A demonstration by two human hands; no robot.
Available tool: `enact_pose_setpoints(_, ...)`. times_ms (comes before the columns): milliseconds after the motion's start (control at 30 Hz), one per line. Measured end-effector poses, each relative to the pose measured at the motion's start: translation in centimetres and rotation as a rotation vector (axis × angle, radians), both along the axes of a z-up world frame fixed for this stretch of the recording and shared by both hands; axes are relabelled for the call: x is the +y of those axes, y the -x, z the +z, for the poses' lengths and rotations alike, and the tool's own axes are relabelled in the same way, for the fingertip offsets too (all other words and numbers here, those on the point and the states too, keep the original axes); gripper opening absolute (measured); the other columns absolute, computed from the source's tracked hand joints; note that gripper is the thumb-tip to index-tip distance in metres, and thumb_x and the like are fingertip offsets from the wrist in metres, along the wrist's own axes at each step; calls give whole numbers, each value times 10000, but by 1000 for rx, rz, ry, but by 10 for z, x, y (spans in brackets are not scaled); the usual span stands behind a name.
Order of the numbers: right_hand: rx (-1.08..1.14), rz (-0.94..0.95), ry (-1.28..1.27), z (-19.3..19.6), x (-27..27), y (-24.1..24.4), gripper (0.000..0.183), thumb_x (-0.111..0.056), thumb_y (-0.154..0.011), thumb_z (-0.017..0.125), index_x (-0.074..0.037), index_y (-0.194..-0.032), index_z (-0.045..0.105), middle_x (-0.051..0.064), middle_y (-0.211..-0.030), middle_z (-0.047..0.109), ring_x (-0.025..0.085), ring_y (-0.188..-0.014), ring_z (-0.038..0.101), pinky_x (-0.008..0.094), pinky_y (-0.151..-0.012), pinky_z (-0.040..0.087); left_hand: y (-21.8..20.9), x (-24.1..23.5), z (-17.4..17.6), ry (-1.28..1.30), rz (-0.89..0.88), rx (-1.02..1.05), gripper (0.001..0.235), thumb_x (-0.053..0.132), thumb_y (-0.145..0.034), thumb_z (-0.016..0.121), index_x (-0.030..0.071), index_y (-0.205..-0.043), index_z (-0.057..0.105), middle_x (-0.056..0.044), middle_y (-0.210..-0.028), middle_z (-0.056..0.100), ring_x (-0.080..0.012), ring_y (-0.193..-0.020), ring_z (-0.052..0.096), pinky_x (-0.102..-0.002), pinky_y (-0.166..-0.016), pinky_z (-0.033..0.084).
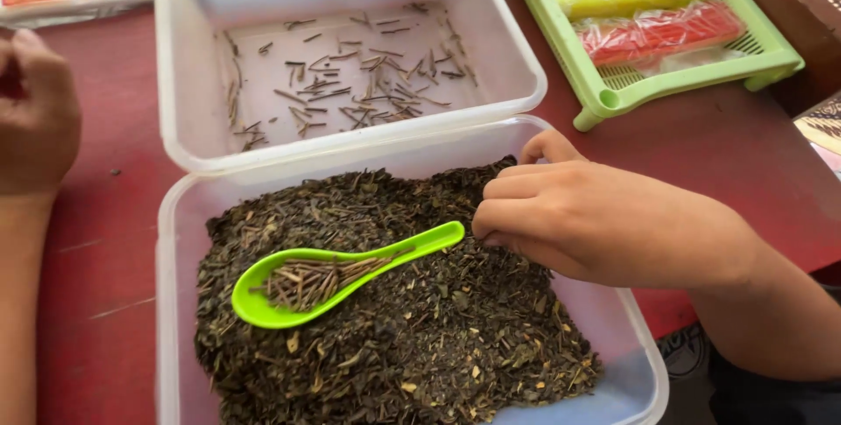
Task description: The person sorts dried herbs by hand, picking out small sticks and twigs from a large container filled with loose dried leaves. The person transfers the removed sticks into a separate, smaller container placed nearby on the table.
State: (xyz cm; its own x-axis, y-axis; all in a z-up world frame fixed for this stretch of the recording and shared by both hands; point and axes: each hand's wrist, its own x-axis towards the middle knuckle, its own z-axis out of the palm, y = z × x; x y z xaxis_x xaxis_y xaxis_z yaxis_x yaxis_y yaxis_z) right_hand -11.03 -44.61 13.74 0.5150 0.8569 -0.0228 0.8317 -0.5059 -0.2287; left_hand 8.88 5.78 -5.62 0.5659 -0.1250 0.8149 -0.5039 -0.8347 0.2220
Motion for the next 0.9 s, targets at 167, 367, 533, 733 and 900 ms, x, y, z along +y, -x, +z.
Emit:
enact_pose_setpoints(167, 39, 7, -10, 0, 4, 4, 98, -117, -1045, 504, -123, -1015, 597, 19, -804, 567, 233, -673, 525, 401, -880, 334, 27, -25, 38, -35, -47, 114, 686, -136, -1349, 632, 3, -752, 325, -127, -733, 297, -317, -798, 374, -468, -726, 305)
enact_pose_setpoints(367, 49, 20, 29, -9, 7, 4, 54, -129, -1017, 549, -125, -968, 572, 28, -807, 596, 258, -692, 552, 411, -852, 351, 31, -30, 43, -28, -58, 144, 658, -124, -1328, 642, -12, -741, 367, -127, -766, 298, -307, -831, 390, -438, -709, 296)
enact_pose_setpoints(533, 38, 22, 32, -11, 9, 4, 69, -130, -1012, 570, -119, -944, 572, 27, -784, 614, 257, -674, 564, 411, -854, 366, 28, -23, 34, -68, -54, 104, 632, -108, -1339, 683, -25, -765, 433, -177, -880, 392, -316, -905, 486, -419, -705, 334)
enact_pose_setpoints(733, 36, 23, 31, -10, 9, 4, 39, -139, -1014, 574, -117, -984, 587, 28, -777, 620, 258, -656, 564, 411, -856, 373, 26, -23, 33, -70, -73, 94, 617, -114, -1342, 706, -39, -780, 463, -190, -938, 422, -310, -879, 476, -419, -714, 359)
enact_pose_setpoints(900, 31, 34, -47, -7, 13, 5, 64, -133, -1013, 575, -98, -1045, 618, 25, -800, 640, 242, -673, 579, 395, -836, 372, 28, -27, 38, -76, -91, 89, 642, -134, -1317, 716, -23, -744, 450, -148, -800, 381, -307, -878, 468, -433, -715, 357)
